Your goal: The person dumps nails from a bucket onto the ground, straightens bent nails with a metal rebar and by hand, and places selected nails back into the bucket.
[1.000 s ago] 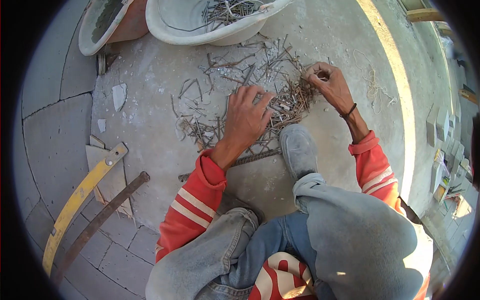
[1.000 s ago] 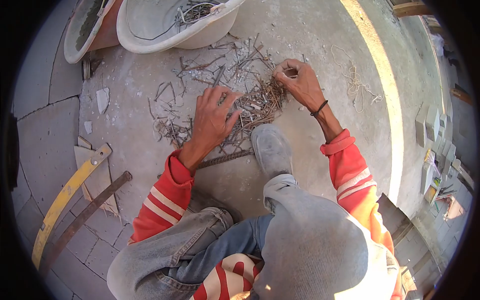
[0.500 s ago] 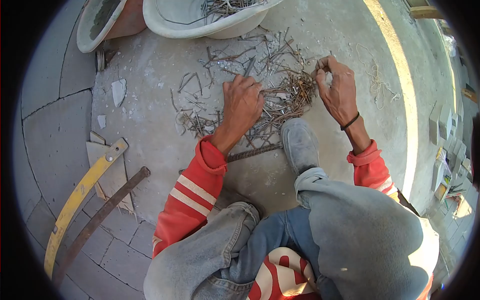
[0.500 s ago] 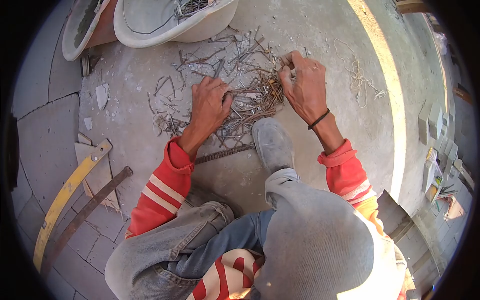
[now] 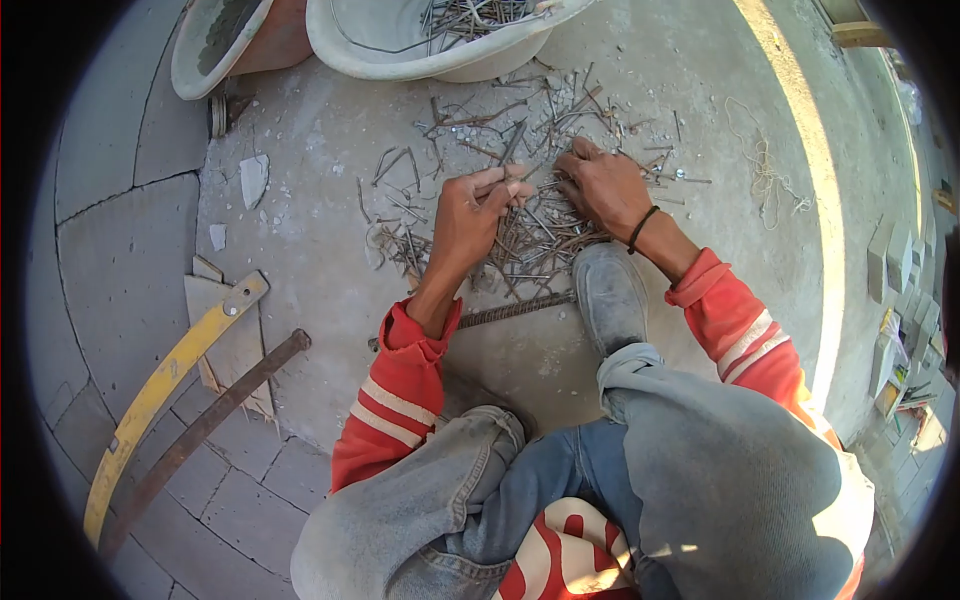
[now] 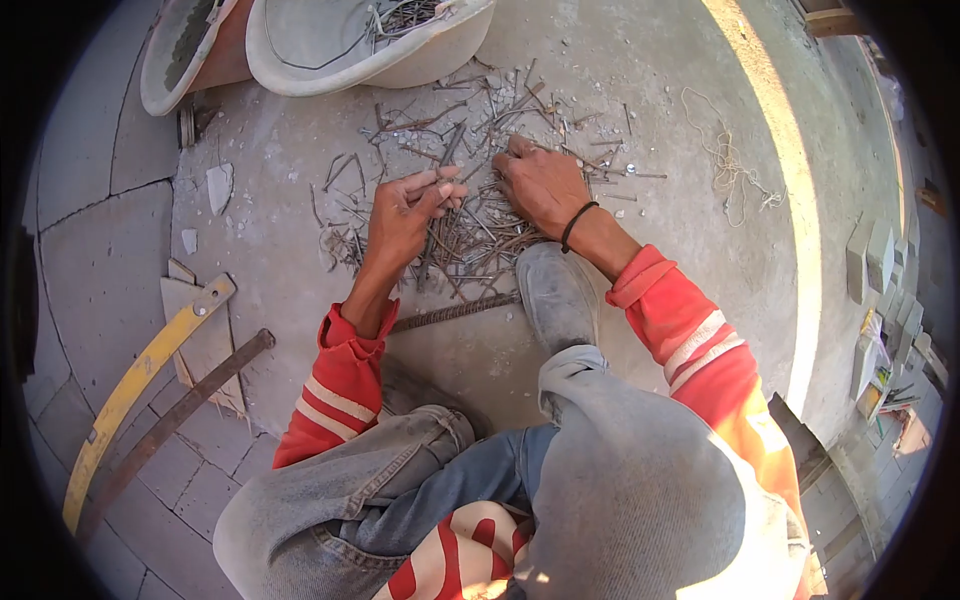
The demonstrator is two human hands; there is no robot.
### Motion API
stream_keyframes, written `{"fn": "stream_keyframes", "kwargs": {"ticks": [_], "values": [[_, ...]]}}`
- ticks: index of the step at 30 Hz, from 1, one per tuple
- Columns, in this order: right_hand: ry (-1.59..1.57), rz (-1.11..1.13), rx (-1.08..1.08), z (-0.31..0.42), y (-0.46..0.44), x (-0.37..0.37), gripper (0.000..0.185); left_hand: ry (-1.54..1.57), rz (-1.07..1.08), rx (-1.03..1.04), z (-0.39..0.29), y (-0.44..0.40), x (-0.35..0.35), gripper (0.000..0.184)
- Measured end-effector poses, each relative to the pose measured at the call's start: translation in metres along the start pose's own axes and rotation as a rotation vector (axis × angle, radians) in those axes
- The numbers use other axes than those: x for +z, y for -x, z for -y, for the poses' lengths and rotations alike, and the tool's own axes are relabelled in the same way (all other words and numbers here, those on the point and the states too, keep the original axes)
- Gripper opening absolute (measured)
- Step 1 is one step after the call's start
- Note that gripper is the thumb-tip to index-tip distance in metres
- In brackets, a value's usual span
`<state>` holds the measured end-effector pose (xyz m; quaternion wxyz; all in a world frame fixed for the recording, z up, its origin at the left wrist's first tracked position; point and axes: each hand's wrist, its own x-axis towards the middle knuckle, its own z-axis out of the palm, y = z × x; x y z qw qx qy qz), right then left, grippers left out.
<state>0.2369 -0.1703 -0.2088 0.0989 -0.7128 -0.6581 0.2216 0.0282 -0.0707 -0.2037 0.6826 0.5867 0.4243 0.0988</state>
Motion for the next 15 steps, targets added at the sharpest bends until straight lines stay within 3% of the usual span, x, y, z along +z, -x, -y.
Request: {"fn": "stream_keyframes", "kwargs": {"ticks": [7, 10, 12, 14, 15], "values": [[0.186, 0.071, -0.008, 0.007, 0.000, 0.010, 0.019, 0.175, 0.014, -0.045, -0.006, 0.006, -0.001, 0.038], [-0.003, -0.038, -0.037, 0.001, 0.007, -0.006, 0.021, 0.088, -0.009, -0.038, 0.000, 0.006, -0.005, 0.036], [-0.321, -0.037, 0.057, -0.009, 0.012, -0.028, 0.022, -0.346, 0.019, 0.080, 0.013, 0.003, -0.012, 0.035], [-0.733, -0.021, 0.151, -0.001, 0.019, -0.074, 0.024, -0.256, -0.005, 0.095, 0.022, 0.003, -0.009, 0.033], [-0.837, -0.116, 0.205, 0.016, 0.022, -0.110, 0.022, -0.171, -0.024, 0.109, 0.024, 0.003, -0.008, 0.032]]}}
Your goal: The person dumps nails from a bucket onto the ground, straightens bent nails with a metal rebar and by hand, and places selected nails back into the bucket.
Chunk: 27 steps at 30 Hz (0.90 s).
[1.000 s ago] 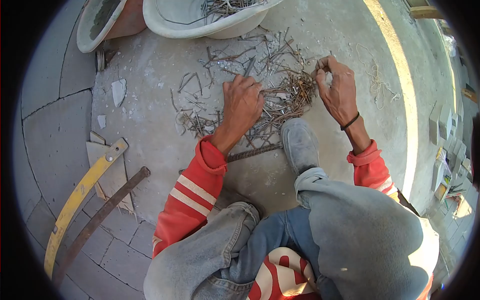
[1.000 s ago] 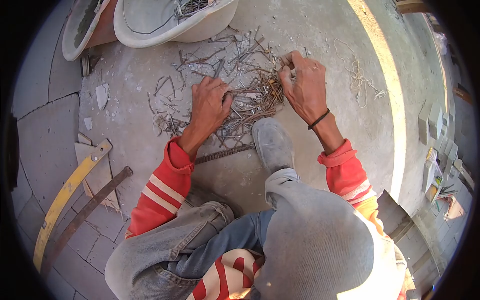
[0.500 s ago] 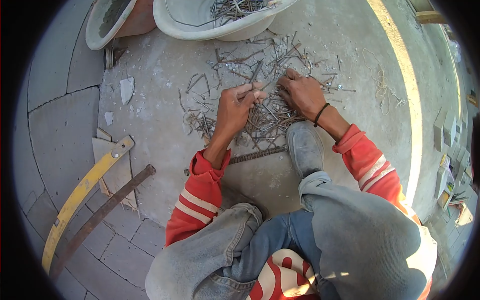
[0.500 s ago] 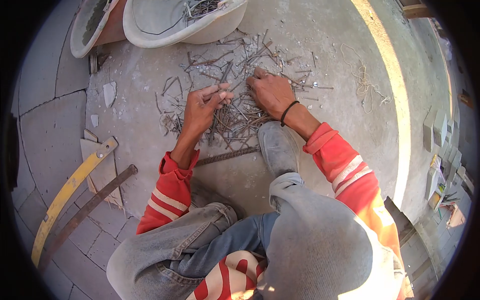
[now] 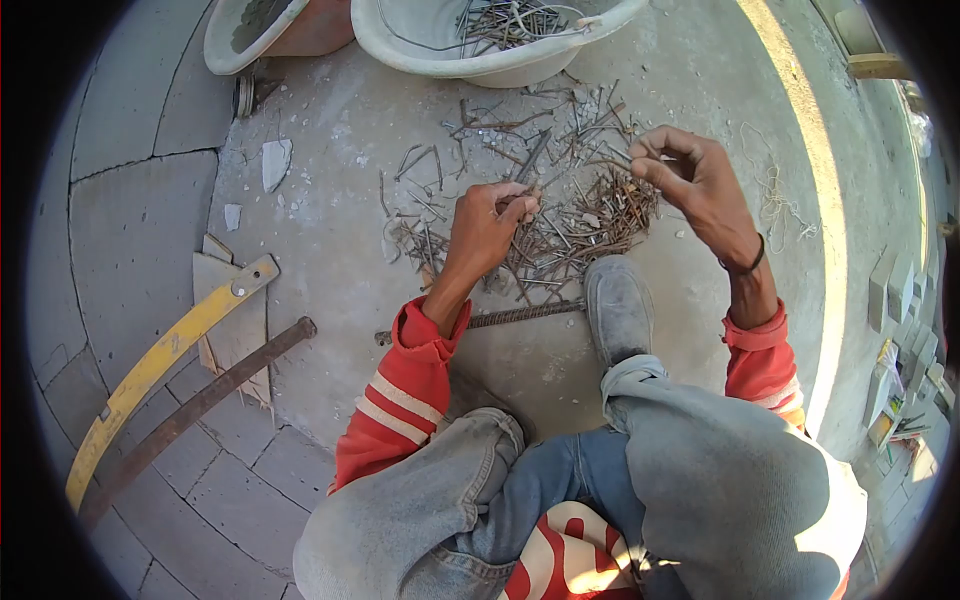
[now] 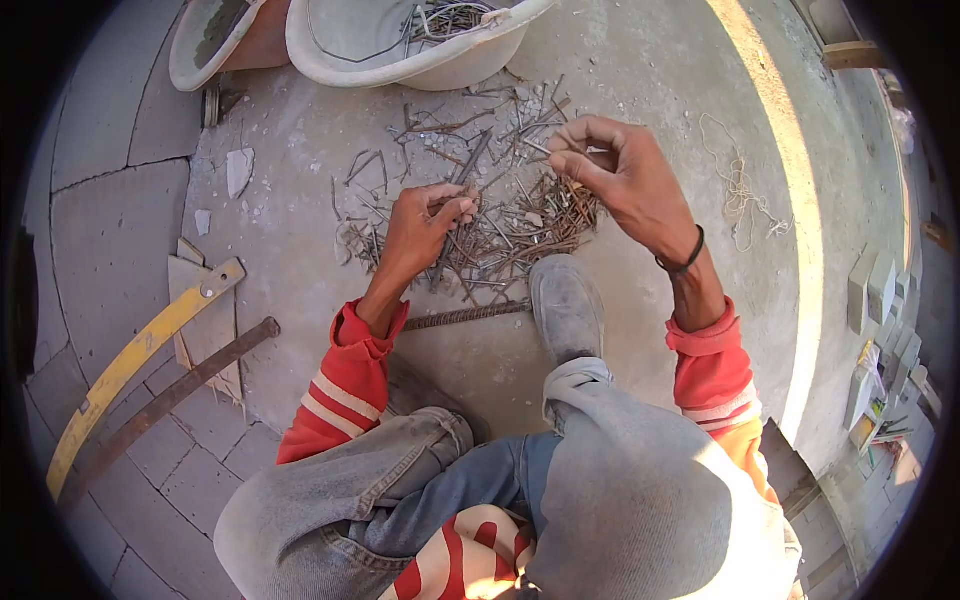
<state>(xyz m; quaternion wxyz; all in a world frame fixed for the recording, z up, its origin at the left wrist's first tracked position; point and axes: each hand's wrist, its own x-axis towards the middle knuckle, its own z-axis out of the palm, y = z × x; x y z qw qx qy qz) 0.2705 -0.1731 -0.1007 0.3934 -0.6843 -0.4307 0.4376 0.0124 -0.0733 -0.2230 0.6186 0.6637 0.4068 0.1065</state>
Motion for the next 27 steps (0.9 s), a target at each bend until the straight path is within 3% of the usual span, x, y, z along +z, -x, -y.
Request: {"fn": "stream_keyframes", "kwargs": {"ticks": [1, 3, 4, 6, 8, 10, 11, 13, 15, 17, 18, 20, 24, 27], "values": [[-0.113, -0.098, 0.022, 0.038, 0.003, -0.013, 0.021, -0.001, 0.001, -0.002, -0.003, 0.002, 0.000, 0.032], [-0.060, -0.182, -0.205, 0.079, -0.007, -0.051, 0.021, 0.183, -0.033, -0.112, -0.017, 0.005, 0.001, 0.031], [0.374, -0.222, -0.399, 0.080, -0.031, -0.084, 0.022, 0.182, -0.032, -0.112, -0.022, 0.006, 0.000, 0.031], [0.675, -0.017, -0.649, 0.118, -0.064, -0.109, 0.032, 0.073, -0.009, -0.159, -0.029, 0.007, -0.003, 0.033], [0.774, -0.178, -0.804, 0.131, -0.102, -0.053, 0.048, 0.045, -0.021, -0.152, -0.023, 0.007, 0.000, 0.030], [0.826, -0.488, -1.018, 0.113, -0.113, -0.024, 0.051, 0.019, -0.040, -0.143, -0.021, 0.006, 0.000, 0.027], [0.820, -0.483, -1.025, 0.109, -0.102, -0.022, 0.051, 0.116, -0.037, -0.159, -0.021, 0.008, -0.001, 0.025], [0.837, -0.664, -0.778, 0.084, -0.075, -0.009, 0.023, 0.219, -0.052, -0.186, -0.018, 0.014, -0.005, 0.024], [0.459, -0.280, -0.661, 0.059, -0.054, 0.018, 0.025, 0.336, -0.042, -0.197, -0.025, 0.018, -0.011, 0.021], [0.545, -0.086, -0.741, 0.012, -0.046, 0.041, 0.024, 0.371, -0.010, -0.199, -0.034, 0.020, -0.016, 0.022], [0.547, -0.099, -0.738, -0.001, -0.039, 0.050, 0.024, 0.409, 0.030, -0.199, -0.038, 0.020, -0.017, 0.024], [0.287, 0.145, -0.525, -0.016, -0.022, 0.062, 0.024, 0.413, 0.081, -0.177, -0.046, 0.019, -0.018, 0.024], [0.362, 0.341, -0.469, -0.016, -0.014, 0.053, 0.022, 0.391, 0.169, -0.173, -0.058, 0.017, -0.024, 0.026], [0.388, 0.354, -0.527, -0.006, -0.015, 0.045, 0.020, 0.459, 0.240, -0.132, -0.069, 0.021, -0.030, 0.030]]}}
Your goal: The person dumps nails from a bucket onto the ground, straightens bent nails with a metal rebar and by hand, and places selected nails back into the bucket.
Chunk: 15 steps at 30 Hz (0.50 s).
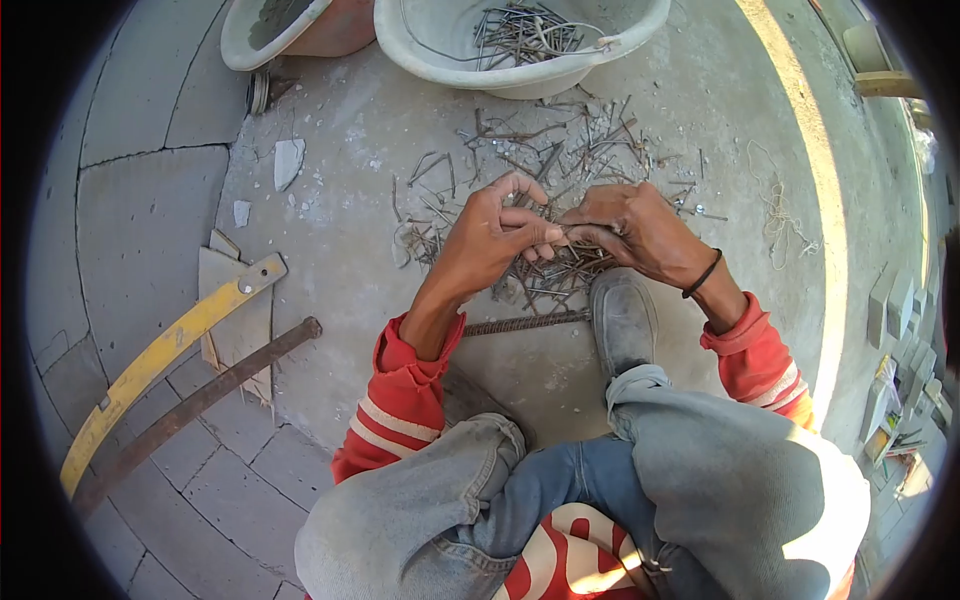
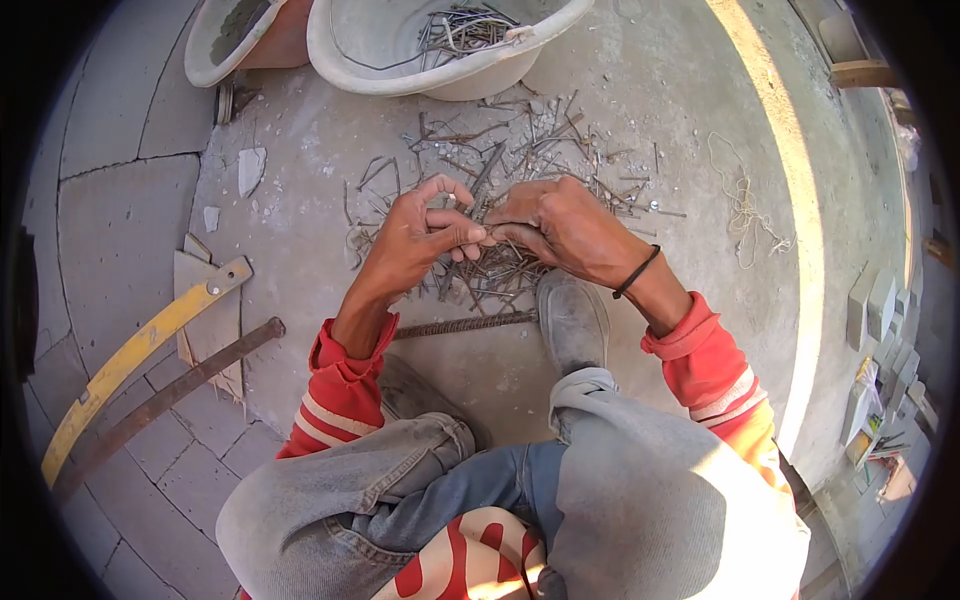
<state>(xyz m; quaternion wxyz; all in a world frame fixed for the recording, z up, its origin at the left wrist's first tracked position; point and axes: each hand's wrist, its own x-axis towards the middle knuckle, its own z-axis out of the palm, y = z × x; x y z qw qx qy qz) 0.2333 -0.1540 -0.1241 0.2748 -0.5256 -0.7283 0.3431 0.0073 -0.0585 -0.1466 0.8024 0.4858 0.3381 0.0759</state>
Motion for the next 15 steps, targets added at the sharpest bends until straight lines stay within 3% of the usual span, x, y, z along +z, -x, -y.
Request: {"fn": "stream_keyframes", "kwargs": {"ticks": [3, 4, 6, 7, 9, 10, 11, 12, 14, 15], "values": [[0.133, -0.123, -0.020, 0.013, -0.008, -0.028, 0.016, 0.099, -0.131, 0.079, -0.012, 0.003, 0.006, 0.029], [0.208, -0.306, -0.069, 0.021, -0.016, -0.042, 0.015, 0.098, -0.134, 0.081, -0.010, 0.000, 0.003, 0.029], [0.392, -0.606, -0.172, 0.039, -0.034, -0.082, 0.013, -0.297, -0.407, 0.202, 0.005, -0.013, -0.007, 0.022], [0.435, -0.713, -0.138, 0.043, -0.043, -0.098, 0.011, -0.299, -0.403, 0.204, 0.012, -0.020, -0.011, 0.022], [0.699, -0.801, -0.160, 0.034, -0.070, -0.123, 0.031, -0.795, -0.537, 0.378, 0.026, -0.036, -0.020, 0.007], [0.729, -0.825, -0.185, 0.037, -0.076, -0.123, 0.041, -0.797, -0.535, 0.382, 0.031, -0.046, -0.024, 0.007], [0.759, -0.850, -0.209, 0.040, -0.081, -0.122, 0.051, -1.001, -0.555, 0.537, 0.036, -0.056, -0.029, 0.006], [0.740, -0.829, -0.180, 0.038, -0.075, -0.117, 0.032, -1.205, -0.575, 0.698, 0.038, -0.063, -0.033, 0.006], [0.551, -0.795, -0.169, 0.040, -0.069, -0.091, 0.013, -1.255, -0.499, 0.680, 0.042, -0.068, -0.041, 0.007], [0.451, -0.646, -0.066, 0.018, -0.052, -0.051, 0.012, -1.297, -0.432, 0.652, 0.045, -0.069, -0.044, 0.009]]}}
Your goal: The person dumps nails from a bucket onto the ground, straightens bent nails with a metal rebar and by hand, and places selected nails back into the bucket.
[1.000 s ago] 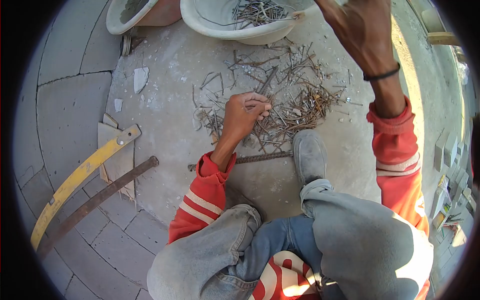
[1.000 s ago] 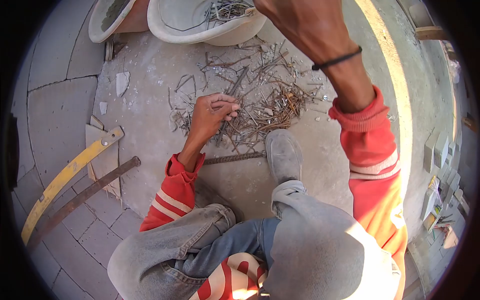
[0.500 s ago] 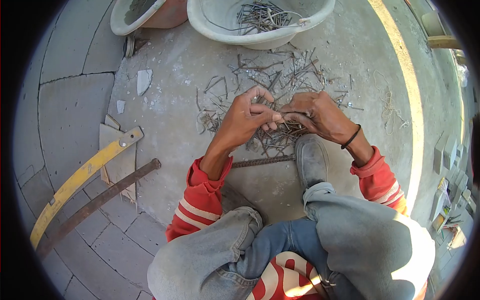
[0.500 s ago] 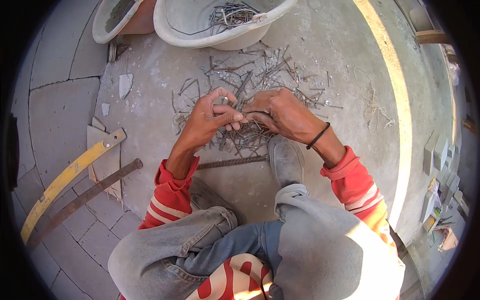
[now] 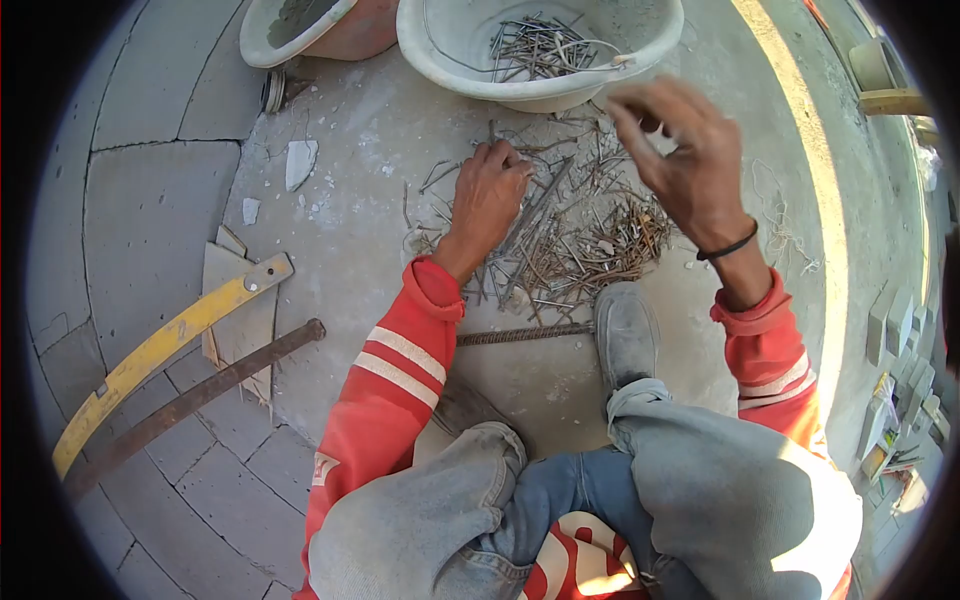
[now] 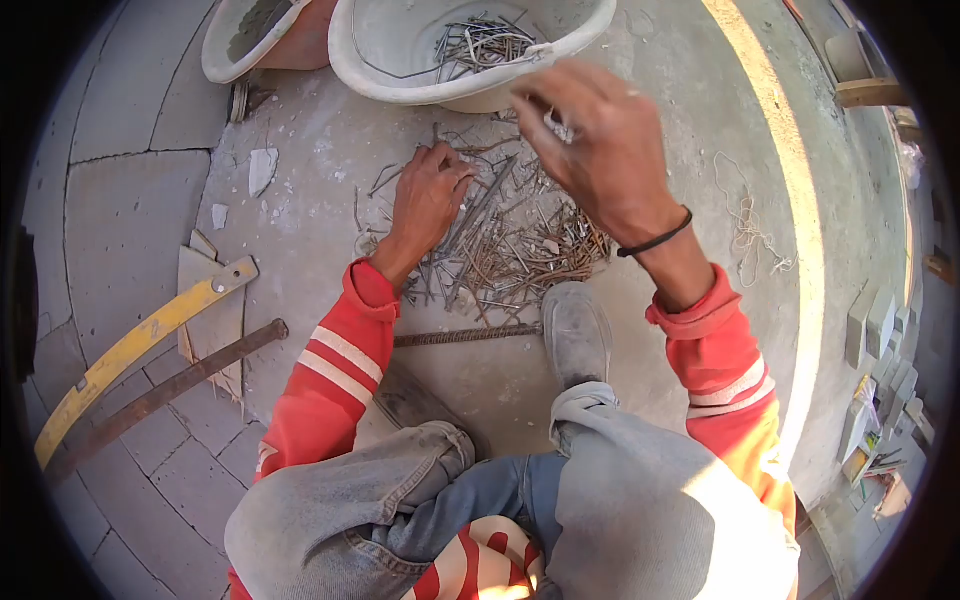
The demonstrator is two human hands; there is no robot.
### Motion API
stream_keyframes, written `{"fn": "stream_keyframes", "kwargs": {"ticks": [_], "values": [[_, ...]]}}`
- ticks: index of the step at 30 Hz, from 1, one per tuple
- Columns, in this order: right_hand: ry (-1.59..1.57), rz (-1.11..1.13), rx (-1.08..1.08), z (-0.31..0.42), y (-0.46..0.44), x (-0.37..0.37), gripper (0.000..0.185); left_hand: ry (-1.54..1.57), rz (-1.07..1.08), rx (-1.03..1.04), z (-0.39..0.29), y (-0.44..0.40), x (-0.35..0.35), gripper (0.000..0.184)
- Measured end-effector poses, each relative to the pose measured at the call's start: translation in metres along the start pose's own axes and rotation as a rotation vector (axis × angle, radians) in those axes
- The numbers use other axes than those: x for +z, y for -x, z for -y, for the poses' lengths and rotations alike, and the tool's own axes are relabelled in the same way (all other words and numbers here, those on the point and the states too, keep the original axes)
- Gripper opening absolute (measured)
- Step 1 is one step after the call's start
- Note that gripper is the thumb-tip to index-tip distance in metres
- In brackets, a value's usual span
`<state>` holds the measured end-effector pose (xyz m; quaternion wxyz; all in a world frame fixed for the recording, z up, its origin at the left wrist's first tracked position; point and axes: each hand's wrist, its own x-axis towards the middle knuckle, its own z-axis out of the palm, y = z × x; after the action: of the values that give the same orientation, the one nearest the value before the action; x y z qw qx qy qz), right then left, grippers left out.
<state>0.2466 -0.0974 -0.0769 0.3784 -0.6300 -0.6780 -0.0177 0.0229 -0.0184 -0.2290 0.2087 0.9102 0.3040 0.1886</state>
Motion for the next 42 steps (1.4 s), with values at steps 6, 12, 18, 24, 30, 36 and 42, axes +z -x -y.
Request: {"fn": "stream_keyframes", "kwargs": {"ticks": [6, 12, 18, 24, 30, 36, 42], "values": [[-0.115, 0.450, 0.249, -0.040, 0.102, 0.067, 0.013, -0.021, -0.049, 0.049, -0.001, 0.004, -0.002, 0.008], [-0.297, 0.331, 0.296, -0.013, 0.079, 0.059, 0.022, 0.432, -0.098, -0.216, -0.023, 0.012, -0.048, 0.018], [-0.342, 0.266, 0.143, 0.017, 0.033, 0.030, 0.016, 0.963, -0.229, -0.314, -0.064, -0.011, -0.094, 0.019], [0.066, -0.144, 0.112, 0.020, -0.058, -0.036, 0.028, 0.576, -0.016, -0.442, -0.034, -0.004, -0.069, 0.024], [0.152, -0.175, 0.022, 0.004, -0.018, -0.015, 0.010, 0.063, -0.004, -0.239, -0.036, 0.037, 0.011, 0.024], [-0.110, 0.426, 0.165, -0.039, 0.108, 0.072, 0.012, 0.202, 0.055, -0.333, -0.028, 0.037, 0.009, 0.019], [0.032, 0.653, 0.163, -0.040, 0.117, 0.088, 0.019, 0.121, -0.034, -0.485, -0.021, 0.043, -0.017, 0.015]]}}
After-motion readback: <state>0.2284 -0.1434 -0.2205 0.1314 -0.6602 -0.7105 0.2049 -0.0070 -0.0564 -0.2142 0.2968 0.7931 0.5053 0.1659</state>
